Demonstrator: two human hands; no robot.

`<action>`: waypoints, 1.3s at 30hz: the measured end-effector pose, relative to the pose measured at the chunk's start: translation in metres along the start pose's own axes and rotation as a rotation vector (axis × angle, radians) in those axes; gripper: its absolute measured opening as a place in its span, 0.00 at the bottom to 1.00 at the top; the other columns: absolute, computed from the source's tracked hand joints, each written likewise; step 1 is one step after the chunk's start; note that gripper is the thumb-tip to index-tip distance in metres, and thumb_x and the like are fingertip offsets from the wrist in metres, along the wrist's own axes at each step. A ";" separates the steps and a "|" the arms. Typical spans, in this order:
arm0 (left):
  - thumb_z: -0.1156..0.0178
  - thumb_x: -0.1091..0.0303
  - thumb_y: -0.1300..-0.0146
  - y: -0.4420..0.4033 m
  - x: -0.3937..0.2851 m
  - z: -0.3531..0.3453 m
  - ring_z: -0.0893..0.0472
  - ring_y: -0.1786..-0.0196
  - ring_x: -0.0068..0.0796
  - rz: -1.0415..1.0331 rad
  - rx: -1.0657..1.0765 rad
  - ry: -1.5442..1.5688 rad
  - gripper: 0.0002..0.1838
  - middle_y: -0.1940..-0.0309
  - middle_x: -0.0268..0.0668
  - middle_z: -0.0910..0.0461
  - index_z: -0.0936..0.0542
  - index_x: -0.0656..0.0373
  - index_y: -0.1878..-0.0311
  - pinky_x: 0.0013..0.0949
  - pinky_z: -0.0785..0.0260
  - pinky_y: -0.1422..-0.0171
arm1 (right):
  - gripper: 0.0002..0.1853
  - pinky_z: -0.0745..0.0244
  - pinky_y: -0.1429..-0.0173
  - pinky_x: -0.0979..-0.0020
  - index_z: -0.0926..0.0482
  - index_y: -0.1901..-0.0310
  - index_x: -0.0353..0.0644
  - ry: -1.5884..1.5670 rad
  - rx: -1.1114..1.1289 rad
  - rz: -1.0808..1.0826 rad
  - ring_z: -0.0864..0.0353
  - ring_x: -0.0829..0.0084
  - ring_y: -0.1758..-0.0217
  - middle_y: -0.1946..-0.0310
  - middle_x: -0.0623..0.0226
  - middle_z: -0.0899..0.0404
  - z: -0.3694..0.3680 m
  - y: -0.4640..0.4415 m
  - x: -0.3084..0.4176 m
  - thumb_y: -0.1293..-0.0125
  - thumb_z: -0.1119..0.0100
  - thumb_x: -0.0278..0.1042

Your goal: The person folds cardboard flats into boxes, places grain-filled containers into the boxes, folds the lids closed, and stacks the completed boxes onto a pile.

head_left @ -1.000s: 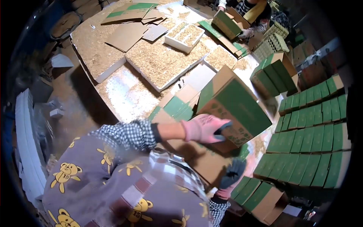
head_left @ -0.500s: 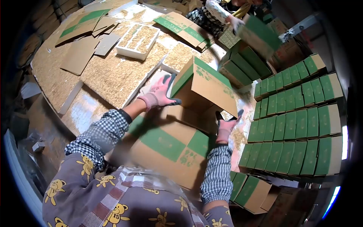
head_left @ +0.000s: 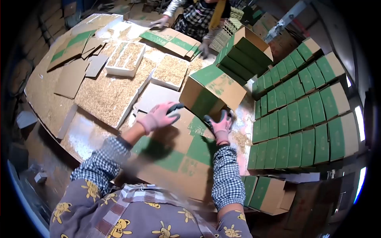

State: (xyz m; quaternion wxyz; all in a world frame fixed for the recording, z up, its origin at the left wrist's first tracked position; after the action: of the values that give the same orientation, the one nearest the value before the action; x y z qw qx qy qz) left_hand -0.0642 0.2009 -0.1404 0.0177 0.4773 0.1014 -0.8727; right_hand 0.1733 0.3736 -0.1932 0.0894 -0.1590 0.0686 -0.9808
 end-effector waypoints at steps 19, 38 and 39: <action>0.39 0.70 0.36 0.001 -0.055 0.012 0.20 0.45 0.29 -0.047 -0.093 -0.013 0.21 0.48 0.41 0.20 0.25 0.62 0.40 0.31 0.28 0.41 | 0.27 0.39 0.28 0.65 0.27 0.40 0.39 -0.243 0.406 -0.189 0.32 0.56 0.32 0.39 0.51 0.28 -0.162 -0.089 -0.144 0.39 0.44 0.44; 0.35 0.71 0.40 0.010 0.040 0.037 0.38 0.28 0.41 -0.342 0.386 -0.201 0.42 0.29 0.48 0.39 0.46 0.61 0.25 0.40 0.48 0.25 | 0.19 0.24 0.51 0.58 0.21 0.56 0.38 -0.366 -0.224 0.130 0.17 0.52 0.57 0.63 0.51 0.17 0.251 0.126 -0.051 0.49 0.40 0.40; 0.37 0.70 0.39 0.025 0.038 0.012 0.39 0.27 0.41 -0.310 0.482 0.217 0.40 0.29 0.48 0.39 0.44 0.62 0.26 0.41 0.49 0.24 | 0.20 0.25 0.50 0.58 0.22 0.53 0.39 -0.184 -0.237 0.122 0.17 0.53 0.57 0.63 0.52 0.17 0.236 0.139 -0.044 0.48 0.41 0.39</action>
State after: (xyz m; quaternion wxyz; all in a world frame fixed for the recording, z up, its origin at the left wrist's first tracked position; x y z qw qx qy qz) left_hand -0.0912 0.1763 -0.1697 -0.2405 0.5370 -0.0358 -0.8078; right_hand 0.3117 0.2216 -0.0074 0.1351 -0.2531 0.1848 -0.9400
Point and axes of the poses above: each hand's wrist, its own y-axis away from the middle knuckle, its own z-axis out of the back of the hand, x = y × z, the point moved 7 cm from there along -y, towards the middle knuckle
